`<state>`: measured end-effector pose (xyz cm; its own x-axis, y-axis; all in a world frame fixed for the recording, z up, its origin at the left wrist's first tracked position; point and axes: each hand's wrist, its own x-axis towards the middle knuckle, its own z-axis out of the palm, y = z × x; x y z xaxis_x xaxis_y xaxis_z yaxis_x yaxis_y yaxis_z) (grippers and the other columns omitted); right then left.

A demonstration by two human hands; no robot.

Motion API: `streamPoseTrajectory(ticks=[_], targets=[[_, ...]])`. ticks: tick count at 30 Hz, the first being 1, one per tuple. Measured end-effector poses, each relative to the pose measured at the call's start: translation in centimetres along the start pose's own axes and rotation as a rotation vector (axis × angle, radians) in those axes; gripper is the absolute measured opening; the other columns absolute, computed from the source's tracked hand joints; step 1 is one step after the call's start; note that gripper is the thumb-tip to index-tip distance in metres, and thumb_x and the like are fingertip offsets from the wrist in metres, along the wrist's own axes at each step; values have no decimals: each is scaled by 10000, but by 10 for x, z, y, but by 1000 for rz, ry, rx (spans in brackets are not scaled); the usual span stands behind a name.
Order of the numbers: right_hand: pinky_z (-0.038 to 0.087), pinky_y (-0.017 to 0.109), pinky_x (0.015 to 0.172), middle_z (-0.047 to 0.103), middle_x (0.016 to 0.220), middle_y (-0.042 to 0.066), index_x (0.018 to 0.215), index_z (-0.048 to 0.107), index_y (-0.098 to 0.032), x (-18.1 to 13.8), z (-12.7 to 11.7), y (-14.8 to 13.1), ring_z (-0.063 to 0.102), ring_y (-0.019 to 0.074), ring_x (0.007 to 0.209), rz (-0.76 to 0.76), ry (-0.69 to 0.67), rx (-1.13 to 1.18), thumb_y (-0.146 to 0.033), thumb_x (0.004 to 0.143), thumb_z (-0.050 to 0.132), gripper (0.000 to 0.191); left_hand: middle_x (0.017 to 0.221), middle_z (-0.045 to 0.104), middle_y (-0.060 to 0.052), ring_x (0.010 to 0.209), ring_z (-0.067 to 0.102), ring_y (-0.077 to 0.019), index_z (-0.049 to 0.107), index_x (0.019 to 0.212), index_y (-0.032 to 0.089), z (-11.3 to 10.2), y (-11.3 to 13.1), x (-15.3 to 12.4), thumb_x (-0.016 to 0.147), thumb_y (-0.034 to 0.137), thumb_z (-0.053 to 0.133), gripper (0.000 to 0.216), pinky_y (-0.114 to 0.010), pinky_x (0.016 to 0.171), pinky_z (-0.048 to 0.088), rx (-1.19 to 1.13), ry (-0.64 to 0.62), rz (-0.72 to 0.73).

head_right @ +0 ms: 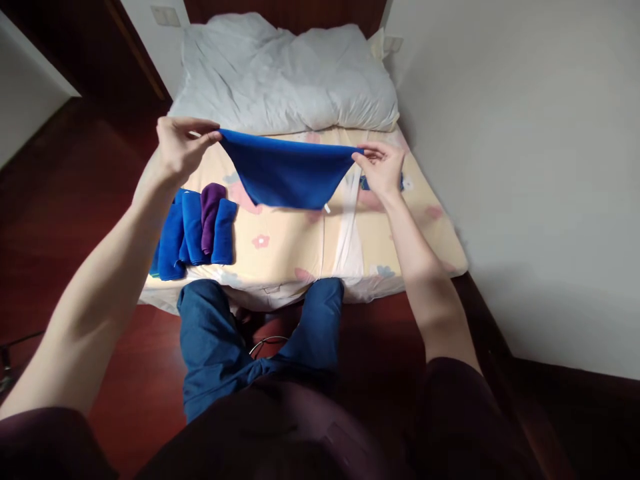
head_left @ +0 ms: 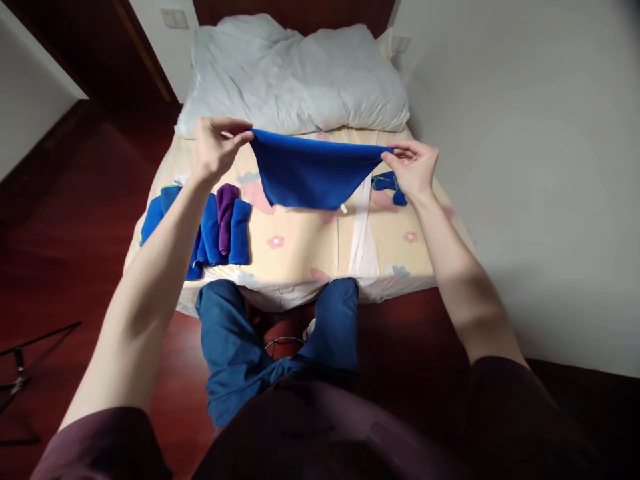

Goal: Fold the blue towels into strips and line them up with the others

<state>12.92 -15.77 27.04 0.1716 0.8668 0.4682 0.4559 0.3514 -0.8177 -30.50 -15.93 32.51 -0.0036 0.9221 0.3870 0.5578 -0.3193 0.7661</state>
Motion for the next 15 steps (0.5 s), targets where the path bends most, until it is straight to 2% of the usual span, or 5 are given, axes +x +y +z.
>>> streamPoseTrajectory(ticks=[3,7,10,12,15], targets=[[628,380,945,775,1070,94,1070,760,-197,-27,4,29,739,243,1075,-11,1,38,-449,802,863,382,1084,787,-39,1128,664,-213,802,1089,240,12,-29,-24,854,479,785,335,-324,1021,545,47,26,34],[613,332,878,780,973,74,996,774,-179,-110,27,83,738,196,913,156,-45,69,-393,756,861,333,1063,788,-63,1100,676,-243,825,1087,241,48,-93,-101,898,443,710,300,-368,1043,528,134,-29,-12],[600,322,853,779,867,68,888,764,-175,-187,53,120,728,190,827,441,-136,112,-371,728,866,272,1032,798,-87,1061,699,-268,830,1090,211,86,-141,-170,916,411,664,312,-366,997,539,257,-164,-208],[593,322,839,779,821,76,791,733,-177,-229,68,138,726,200,811,638,-138,128,-373,698,893,270,1007,807,-100,1031,727,-285,821,1111,183,108,-164,-210,905,401,673,334,-363,968,550,268,-290,-355],[571,300,744,760,743,64,724,696,-182,-265,80,152,702,196,749,794,-119,116,-430,631,944,363,1039,817,-95,1054,756,-291,796,1134,184,130,-184,-248,893,395,680,340,-353,964,563,192,-335,-516]])
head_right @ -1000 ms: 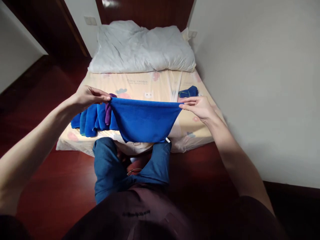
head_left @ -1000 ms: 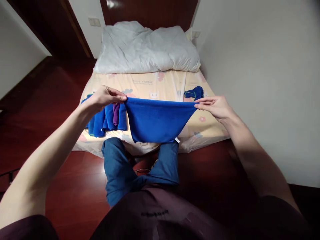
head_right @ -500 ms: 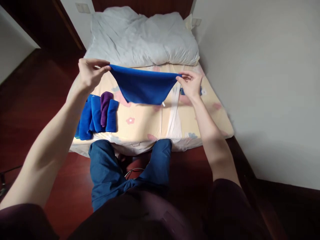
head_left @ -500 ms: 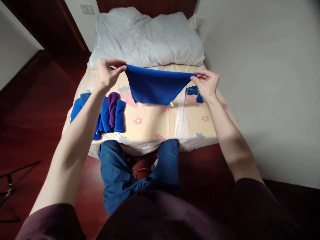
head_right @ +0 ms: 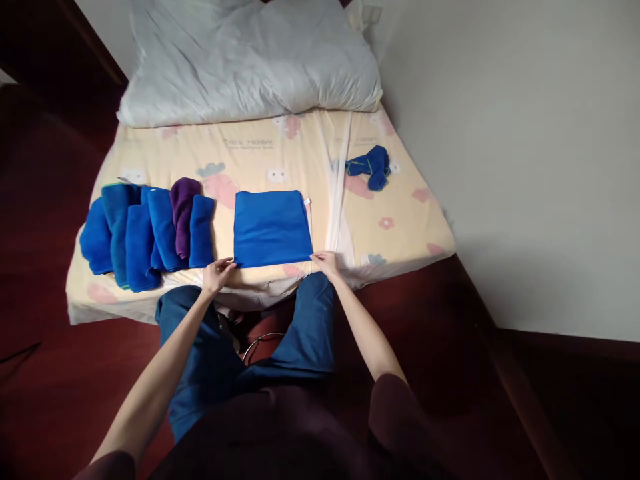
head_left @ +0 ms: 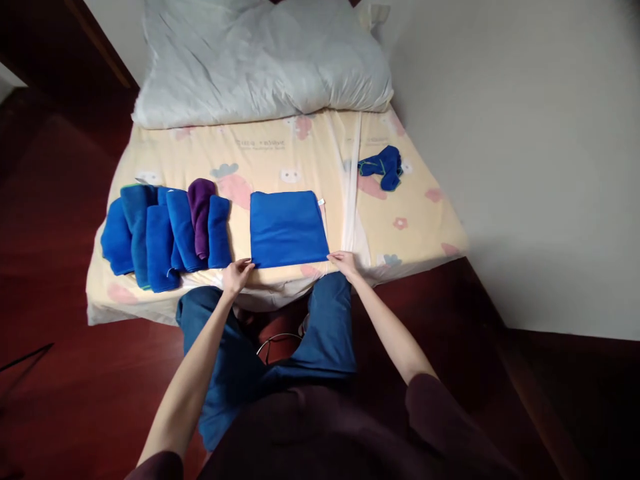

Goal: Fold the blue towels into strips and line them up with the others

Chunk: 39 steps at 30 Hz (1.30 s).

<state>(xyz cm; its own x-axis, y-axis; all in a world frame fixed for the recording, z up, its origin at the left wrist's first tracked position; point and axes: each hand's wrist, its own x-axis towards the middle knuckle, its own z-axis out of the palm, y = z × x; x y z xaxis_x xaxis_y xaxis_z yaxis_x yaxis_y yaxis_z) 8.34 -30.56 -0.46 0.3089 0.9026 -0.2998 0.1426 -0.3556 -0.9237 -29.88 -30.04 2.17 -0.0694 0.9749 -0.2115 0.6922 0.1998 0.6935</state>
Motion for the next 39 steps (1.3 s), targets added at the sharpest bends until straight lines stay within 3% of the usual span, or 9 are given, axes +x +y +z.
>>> streamPoseTrajectory(ticks=[3,8,15,21,25,29,32,35,39], targets=[[521,261,634,733,692,33,727,663,-185,-2,2,7,643,151,644,19,39,24,-467,606,957,425,1070,818,-90,1080,763,-264,762,1153,180,14,-11,-2,887,370,670,340,-332,1001,563,-110,23,-64],[437,220,487,737,725,3,800,602,-199,-3,-4,1,541,90,527,91,46,88,-418,547,991,514,1073,815,-73,1038,766,-223,723,1194,177,12,-17,8,873,341,636,371,-297,987,570,-141,3,-76],[364,197,417,766,780,32,849,671,-170,-15,-16,6,492,65,490,136,-56,40,-389,512,998,518,1057,808,-81,999,762,-232,723,1194,180,0,-26,2,855,306,617,378,-313,970,579,-60,-43,-20],[308,191,408,749,746,18,886,722,-158,-3,-21,7,468,59,486,160,-186,32,-349,492,998,518,983,814,-73,1071,769,-300,757,1063,239,-10,-13,15,840,345,686,258,-360,990,578,127,-157,-30],[229,190,407,758,789,22,941,762,-154,27,-18,-3,442,50,495,163,-237,-16,-390,502,997,551,948,813,-104,1048,778,-316,759,1060,208,-15,7,58,872,451,702,312,-349,948,581,179,-195,-50],[259,205,440,756,780,22,937,780,-163,78,-1,-21,448,59,510,107,-227,-65,-449,581,971,494,973,812,-131,930,787,-279,743,1118,155,-10,23,127,886,401,681,343,-333,850,597,88,-146,-136],[319,224,469,729,702,19,868,756,-165,130,24,-36,490,92,515,81,-145,-89,-468,633,949,430,1029,809,-137,881,780,-254,728,1168,145,-2,30,183,887,380,659,373,-317,787,600,47,-90,-168],[464,247,596,759,746,43,774,713,-182,185,50,-51,655,170,667,-28,-43,-126,-432,734,886,306,1122,797,-151,947,773,-260,723,1203,150,7,36,233,899,376,647,386,-326,818,597,7,-3,-145],[506,268,719,782,783,59,738,704,-198,241,72,-67,723,216,796,-171,88,-317,-345,862,772,204,1143,790,-146,1025,756,-266,734,1169,150,17,43,279,918,352,632,338,-335,881,585,-50,117,-62]])
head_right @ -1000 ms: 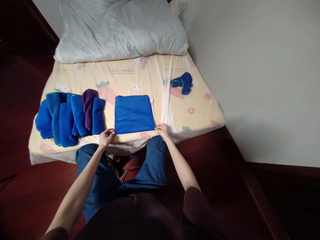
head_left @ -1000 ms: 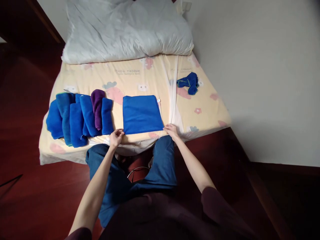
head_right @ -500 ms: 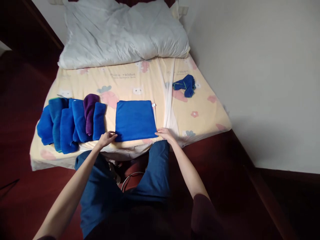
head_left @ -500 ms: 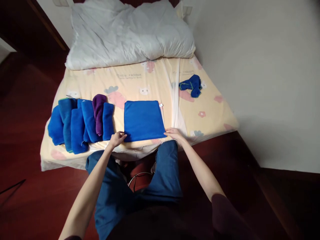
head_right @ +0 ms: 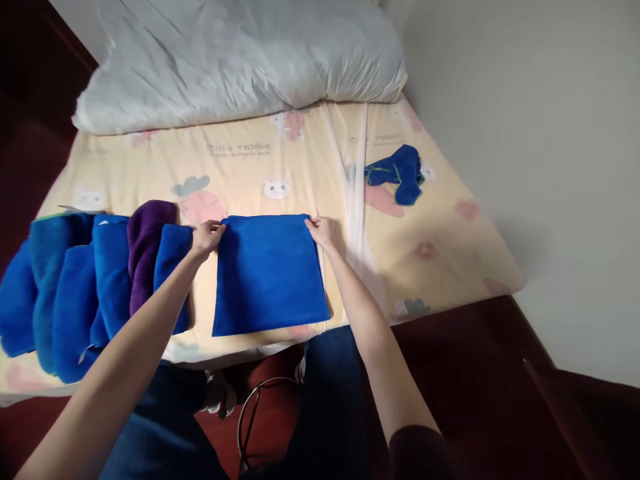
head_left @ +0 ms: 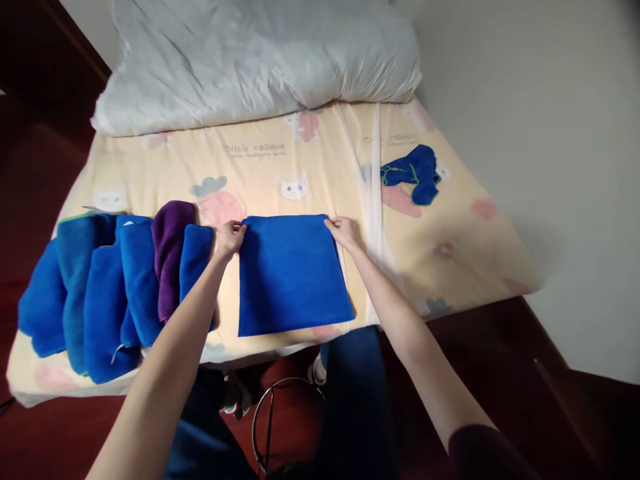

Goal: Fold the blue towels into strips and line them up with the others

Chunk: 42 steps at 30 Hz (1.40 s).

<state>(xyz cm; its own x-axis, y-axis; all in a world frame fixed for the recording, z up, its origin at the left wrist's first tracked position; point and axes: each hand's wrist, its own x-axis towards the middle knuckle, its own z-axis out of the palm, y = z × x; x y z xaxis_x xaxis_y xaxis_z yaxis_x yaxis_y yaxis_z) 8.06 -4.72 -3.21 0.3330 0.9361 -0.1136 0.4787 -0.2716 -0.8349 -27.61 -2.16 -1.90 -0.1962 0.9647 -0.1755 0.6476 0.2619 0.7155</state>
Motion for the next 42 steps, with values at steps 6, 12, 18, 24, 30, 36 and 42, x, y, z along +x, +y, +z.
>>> streamPoseTrajectory(ticks=[6,12,18,24,30,36,42], targets=[[463,291,742,779,803,72,789,735,-186,26,9,-1,688,215,760,-179,-3,-196,-281,957,671,204,1078,792,-114,1025,732,-288,736,1028,188,10,11,20,928,300,649,173,-397,975,540,151,60,112],[439,300,745,771,841,104,829,727,-173,27,8,4,666,232,782,-170,75,-228,-258,991,630,207,1041,786,-110,991,721,-285,698,1051,210,11,23,21,975,283,612,135,-410,977,523,184,97,134],[483,321,821,789,957,142,918,746,-161,26,7,1,696,258,872,-146,62,-356,-263,1029,573,230,1159,759,-137,1100,689,-314,727,1092,190,13,28,26,959,310,614,212,-454,1026,513,288,56,155],[531,388,941,787,1040,132,1010,770,-175,26,4,-8,709,295,1024,-133,-15,-524,-342,999,647,207,1192,731,-131,1140,671,-300,765,1147,158,8,24,39,892,292,688,298,-405,1061,514,363,-48,182],[565,391,933,780,966,93,945,747,-151,38,1,-14,719,246,914,-46,-95,-321,-260,919,728,114,954,746,-85,909,704,-228,768,995,146,-1,23,53,799,242,801,220,-360,907,576,115,-169,84],[581,393,920,769,920,97,984,743,-112,51,11,-3,715,228,883,-113,-49,-61,-207,873,751,146,825,709,-66,704,644,-161,749,950,129,-10,21,48,876,283,752,171,-319,736,571,-64,-155,89],[568,481,1040,757,1001,137,1026,754,-113,66,20,3,714,270,1029,-150,46,-192,-211,943,690,143,926,731,-116,907,685,-226,726,997,90,3,16,55,870,213,698,179,-351,894,580,-9,47,206]])
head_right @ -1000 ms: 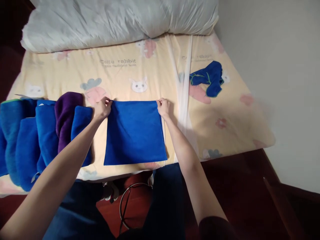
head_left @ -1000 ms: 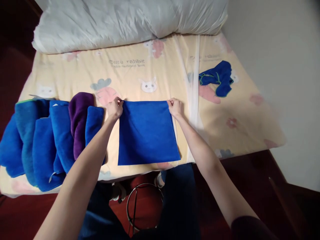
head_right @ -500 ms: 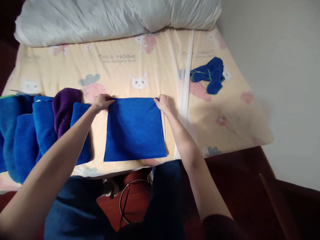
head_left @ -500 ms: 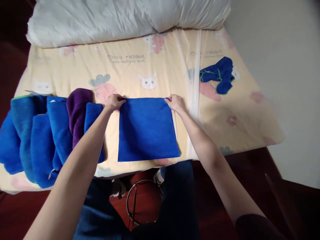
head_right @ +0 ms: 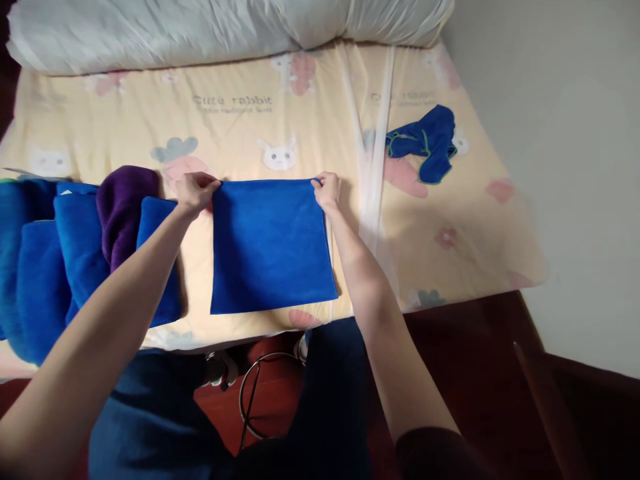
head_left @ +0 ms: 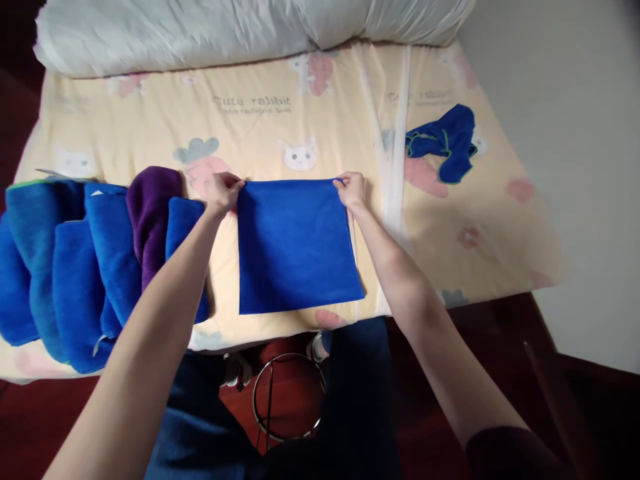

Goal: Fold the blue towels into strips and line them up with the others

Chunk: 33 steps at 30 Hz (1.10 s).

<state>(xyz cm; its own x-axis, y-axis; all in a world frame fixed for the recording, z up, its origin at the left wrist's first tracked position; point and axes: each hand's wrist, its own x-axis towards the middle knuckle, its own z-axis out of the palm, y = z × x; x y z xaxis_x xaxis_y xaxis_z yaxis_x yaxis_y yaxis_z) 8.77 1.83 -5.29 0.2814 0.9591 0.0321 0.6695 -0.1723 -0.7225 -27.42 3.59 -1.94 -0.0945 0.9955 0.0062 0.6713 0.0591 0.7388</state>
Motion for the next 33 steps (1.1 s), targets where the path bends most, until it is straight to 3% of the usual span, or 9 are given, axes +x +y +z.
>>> streamPoseTrajectory(ticks=[3,5,8,12,17,21,24,27,33], targets=[[438,616,1195,708,1276,200,1240,717,-109,-15,7,-20,601,340,1326,-140,41,-188,-218,1009,596,283,1243,705,-182,1200,645,-312,703,1165,117,18,10,-17,920,197,617,272,-470,1094,516,129,85,80],[310,670,1273,572,1527,208,1441,614,-116,-36,17,-41,445,366,1506,-284,27,-272,-257,1050,517,427,1517,569,-181,1452,483,-353,643,1343,157,33,19,-38,971,250,568,391,-547,1242,375,212,115,210],[194,608,1349,384,1712,139,1604,462,-143,-77,37,-67,283,322,1623,-468,-140,-311,-337,1087,427,553,1692,396,-155,1612,268,-354,505,1543,162,56,26,-71,1034,402,487,564,-577,1332,195,270,-8,372],[126,536,1382,310,1754,104,1675,348,-145,-107,47,-60,226,260,1656,-463,-268,-334,-443,1106,346,642,1728,332,-165,1646,195,-343,430,1620,109,71,18,-91,1056,529,378,705,-559,1355,117,286,-94,361],[105,551,1380,231,1777,113,1713,228,-128,-84,15,-16,173,256,1672,-272,-200,-422,-487,1116,246,697,1759,252,-147,1660,145,-321,395,1646,105,64,8,-83,1054,558,354,747,-539,1364,88,301,-72,295],[66,614,1367,208,1775,142,1715,184,-90,-81,6,-25,142,295,1676,-234,-178,-523,-458,1112,244,709,1764,228,-159,1666,104,-321,382,1647,83,61,19,-93,1054,537,356,747,-536,1366,61,312,-89,275],[27,667,1350,205,1771,156,1713,178,-74,-111,21,-52,94,329,1680,-326,-150,-487,-451,1098,326,737,1764,221,-159,1667,87,-321,373,1650,80,67,34,-121,1050,473,370,717,-549,1365,53,303,-128,339],[47,592,1379,263,1763,106,1716,223,-133,-156,38,-68,137,279,1679,-457,-234,-388,-391,1094,363,688,1752,256,-156,1663,125,-311,372,1652,88,75,42,-156,1038,394,381,686,-550,1365,70,274,-188,400],[80,530,1386,235,1771,119,1696,283,-117,-190,15,-35,164,244,1674,-334,-237,-321,-397,1107,328,654,1749,279,-112,1655,185,-272,386,1656,153,52,21,-197,1057,397,366,647,-523,1368,90,240,-153,358]])
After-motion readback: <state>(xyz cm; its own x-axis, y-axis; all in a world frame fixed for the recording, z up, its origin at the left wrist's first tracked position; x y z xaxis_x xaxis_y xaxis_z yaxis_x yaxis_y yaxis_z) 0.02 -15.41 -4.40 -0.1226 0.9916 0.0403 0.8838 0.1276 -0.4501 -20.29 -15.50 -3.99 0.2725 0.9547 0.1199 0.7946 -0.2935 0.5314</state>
